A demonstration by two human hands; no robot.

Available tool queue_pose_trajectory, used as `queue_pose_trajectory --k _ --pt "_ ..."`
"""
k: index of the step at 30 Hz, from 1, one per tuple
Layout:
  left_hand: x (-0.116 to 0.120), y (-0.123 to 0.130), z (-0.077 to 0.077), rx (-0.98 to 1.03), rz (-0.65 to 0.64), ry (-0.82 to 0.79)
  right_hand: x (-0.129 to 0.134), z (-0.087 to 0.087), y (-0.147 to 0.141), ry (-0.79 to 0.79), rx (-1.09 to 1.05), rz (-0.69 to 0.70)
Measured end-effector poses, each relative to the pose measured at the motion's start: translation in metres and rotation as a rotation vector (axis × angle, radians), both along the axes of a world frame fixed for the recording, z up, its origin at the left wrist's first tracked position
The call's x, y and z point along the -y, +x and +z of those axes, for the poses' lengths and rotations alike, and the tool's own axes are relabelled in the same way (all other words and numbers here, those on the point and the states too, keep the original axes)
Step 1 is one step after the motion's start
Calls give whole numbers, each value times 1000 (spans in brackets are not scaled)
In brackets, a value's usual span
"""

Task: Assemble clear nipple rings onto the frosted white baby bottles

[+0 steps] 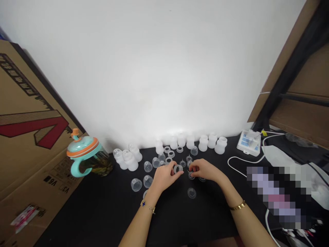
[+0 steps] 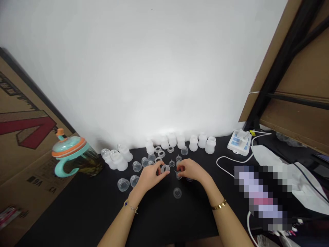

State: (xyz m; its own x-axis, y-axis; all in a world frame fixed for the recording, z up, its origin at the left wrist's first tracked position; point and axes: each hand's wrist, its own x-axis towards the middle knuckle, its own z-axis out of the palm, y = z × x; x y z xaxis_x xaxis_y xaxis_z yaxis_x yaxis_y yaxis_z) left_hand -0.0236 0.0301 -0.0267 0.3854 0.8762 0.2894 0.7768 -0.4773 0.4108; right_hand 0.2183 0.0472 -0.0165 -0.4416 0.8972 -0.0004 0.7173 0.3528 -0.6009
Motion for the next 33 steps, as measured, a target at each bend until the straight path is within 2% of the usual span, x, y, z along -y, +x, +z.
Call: queue_pose_trajectory --k 6,11,20,25,33 --pt "-1 1 -2 56 -4 18 2 -1 -5 41 27 -9" --pt "-2 2 -5 92 10 67 5 0 -8 -12 27 3" --pt "-1 2 -6 161 53 182 8 0 -17 44 -65 36" --pt "-1 1 -4 234 87 205 6 2 -18 134 -138 -39" --pt "-2 0 -6 324 116 197 1 -10 -26 164 -387 -156"
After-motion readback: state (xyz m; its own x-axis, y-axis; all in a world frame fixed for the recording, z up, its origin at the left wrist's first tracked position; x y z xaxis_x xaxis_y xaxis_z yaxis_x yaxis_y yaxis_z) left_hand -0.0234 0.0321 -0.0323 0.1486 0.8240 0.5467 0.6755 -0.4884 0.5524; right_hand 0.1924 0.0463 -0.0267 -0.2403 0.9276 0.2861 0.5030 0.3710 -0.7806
